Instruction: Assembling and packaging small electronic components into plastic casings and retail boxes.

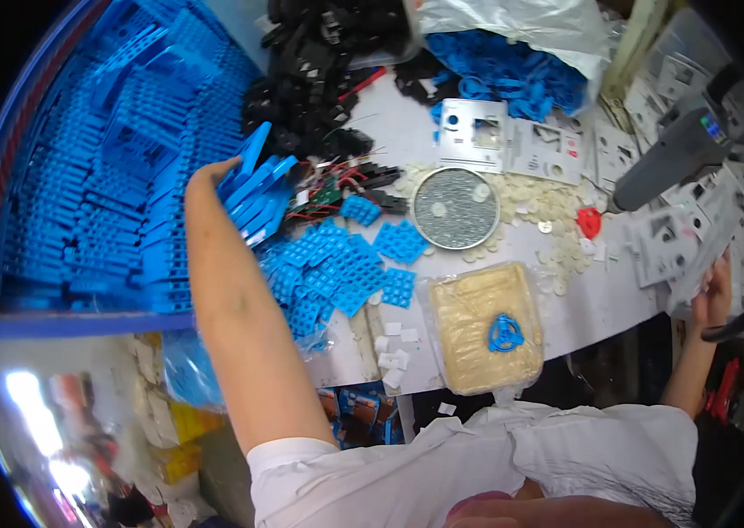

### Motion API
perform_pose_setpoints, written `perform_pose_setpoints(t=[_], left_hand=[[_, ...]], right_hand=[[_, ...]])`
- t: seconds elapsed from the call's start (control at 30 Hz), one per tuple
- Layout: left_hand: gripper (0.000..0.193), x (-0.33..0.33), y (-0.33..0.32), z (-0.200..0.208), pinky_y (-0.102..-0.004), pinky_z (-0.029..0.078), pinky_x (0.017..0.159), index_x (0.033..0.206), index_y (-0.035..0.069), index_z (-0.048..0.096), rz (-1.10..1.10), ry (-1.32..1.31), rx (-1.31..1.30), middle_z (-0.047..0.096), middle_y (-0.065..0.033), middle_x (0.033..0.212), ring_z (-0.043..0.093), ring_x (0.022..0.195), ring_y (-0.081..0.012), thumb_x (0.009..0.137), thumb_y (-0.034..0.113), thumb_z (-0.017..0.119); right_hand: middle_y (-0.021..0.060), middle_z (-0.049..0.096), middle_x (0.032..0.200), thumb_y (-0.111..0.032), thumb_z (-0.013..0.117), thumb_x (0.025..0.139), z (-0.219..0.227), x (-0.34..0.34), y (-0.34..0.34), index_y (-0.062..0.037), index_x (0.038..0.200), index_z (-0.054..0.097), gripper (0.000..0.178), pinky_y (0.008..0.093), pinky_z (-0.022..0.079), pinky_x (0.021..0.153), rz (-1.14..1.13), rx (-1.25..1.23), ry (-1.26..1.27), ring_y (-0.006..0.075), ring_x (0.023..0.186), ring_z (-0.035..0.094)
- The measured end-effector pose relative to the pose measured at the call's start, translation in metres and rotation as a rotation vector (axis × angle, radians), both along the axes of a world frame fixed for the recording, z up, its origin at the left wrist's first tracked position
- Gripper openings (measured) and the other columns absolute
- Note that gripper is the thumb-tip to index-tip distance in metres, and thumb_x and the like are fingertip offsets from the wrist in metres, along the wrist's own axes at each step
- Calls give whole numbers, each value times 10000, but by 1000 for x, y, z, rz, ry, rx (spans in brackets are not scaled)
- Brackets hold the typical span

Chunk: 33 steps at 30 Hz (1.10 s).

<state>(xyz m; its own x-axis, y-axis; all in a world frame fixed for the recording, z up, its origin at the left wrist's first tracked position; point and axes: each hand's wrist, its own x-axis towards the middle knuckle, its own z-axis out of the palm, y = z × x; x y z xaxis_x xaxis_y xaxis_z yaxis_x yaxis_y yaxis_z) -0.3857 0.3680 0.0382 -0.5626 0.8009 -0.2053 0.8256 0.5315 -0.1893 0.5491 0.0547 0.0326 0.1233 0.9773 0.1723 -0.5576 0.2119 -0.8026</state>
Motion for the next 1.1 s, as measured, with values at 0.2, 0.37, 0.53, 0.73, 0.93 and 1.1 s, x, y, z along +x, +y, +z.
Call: perform_pose_setpoints(t=[0.2,0.37,0.53,0.73,0.93,1.1], left_hand=[[560,-79,4,-14,-461,553,756,1009,-29,730,8,29,-84,721,-246,985,717,904,-370,851,502,642],[503,-104,31,5,-471,556,765,1003,-24,733,36,-30,7,718,-271,1008,716,930,-391,847,447,648],[236,-46,-1,49,-418,481,501,854,-37,616,85,-663,673,621,-214,799,625,634,-306,848,194,564],[263,120,-172,126,-377,568,815,1152,-42,537,-39,-1392,960,633,-115,859,650,797,-229,905,44,569],[462,312,-342,42,-380,559,773,1321,-17,488,208,-2182,791,656,-135,969,691,915,-265,866,1,571],[474,400,-397,16,-303,493,663,1384,15,481,850,-2317,627,642,-126,1169,550,767,-160,956,216,444]], right_hand=[[119,654,1100,25,640,802,34,-147,-31,-16,1412,452,639,290,528,622,126,-352,-208,184,721,648],[129,671,1129,37,663,859,18,-216,-26,8,1380,465,558,255,514,665,419,-299,-154,165,811,701],[118,682,1143,53,621,914,20,-249,-15,11,1362,498,466,236,493,690,540,-294,-250,137,863,698],[123,709,1068,-6,622,959,19,-273,2,31,1265,592,310,294,536,784,522,-254,-280,182,912,703],[184,727,1076,-126,644,962,37,-284,20,0,1022,706,153,403,599,818,221,899,-383,330,984,721],[138,740,1089,-47,707,888,62,-287,16,4,947,726,81,384,626,803,260,1170,-786,335,1040,726]])
